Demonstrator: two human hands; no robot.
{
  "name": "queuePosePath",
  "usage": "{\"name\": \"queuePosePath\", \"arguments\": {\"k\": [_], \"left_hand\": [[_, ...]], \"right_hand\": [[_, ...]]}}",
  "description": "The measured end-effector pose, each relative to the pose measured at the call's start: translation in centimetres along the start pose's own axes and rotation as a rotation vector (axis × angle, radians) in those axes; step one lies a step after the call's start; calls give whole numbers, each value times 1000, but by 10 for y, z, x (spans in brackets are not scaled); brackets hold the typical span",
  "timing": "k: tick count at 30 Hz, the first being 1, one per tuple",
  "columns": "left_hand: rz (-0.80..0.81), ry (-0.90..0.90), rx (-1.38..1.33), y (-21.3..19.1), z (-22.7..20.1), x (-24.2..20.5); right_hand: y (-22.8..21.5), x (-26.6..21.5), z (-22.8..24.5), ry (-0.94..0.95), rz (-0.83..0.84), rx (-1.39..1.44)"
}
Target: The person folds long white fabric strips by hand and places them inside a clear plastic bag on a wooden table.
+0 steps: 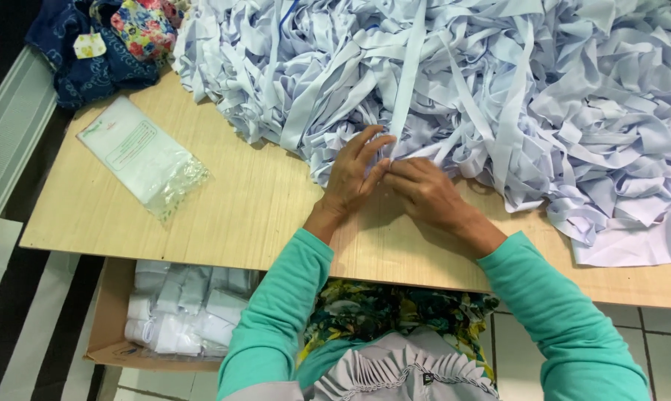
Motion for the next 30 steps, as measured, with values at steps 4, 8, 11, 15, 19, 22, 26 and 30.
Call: {"name": "queuePosePath", "arguments": {"k": [4,8,11,15,19,22,26,30], "left_hand": [[157,-21,71,26,20,-17],[128,3,131,28,19,-18],[93,-15,108,22,15,-16],[90,-55,-47,8,6,-6],[128,-159,-225,12,12,-5],[170,-193,-388,12,3,-1],[145,-347,-556,15,21,-9],[-78,-474,-542,-10,44,-5]], "right_hand": [[-44,-2,-27,50,-138,-260],[-110,-9,-51,218,-293,-709],[-83,-46,-101,264,-295,-670],[-42,-22,-50,76,-282,-214],[-32,9,2,37,-249,59],[-40,19,12,-30,-204,138],[-70,4,-26,73,-279,-225],[-87,-24,-76,273,-213,-812]]}}
Point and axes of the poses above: each hand's wrist, its own x-axis towards the middle knuckle, its own y-axis out of the palm, z = x × y, the point moved 9 cm from there along x, towards the middle knuckle, and after that the axes turned 5 degrees about x, right-handed, at the moved point
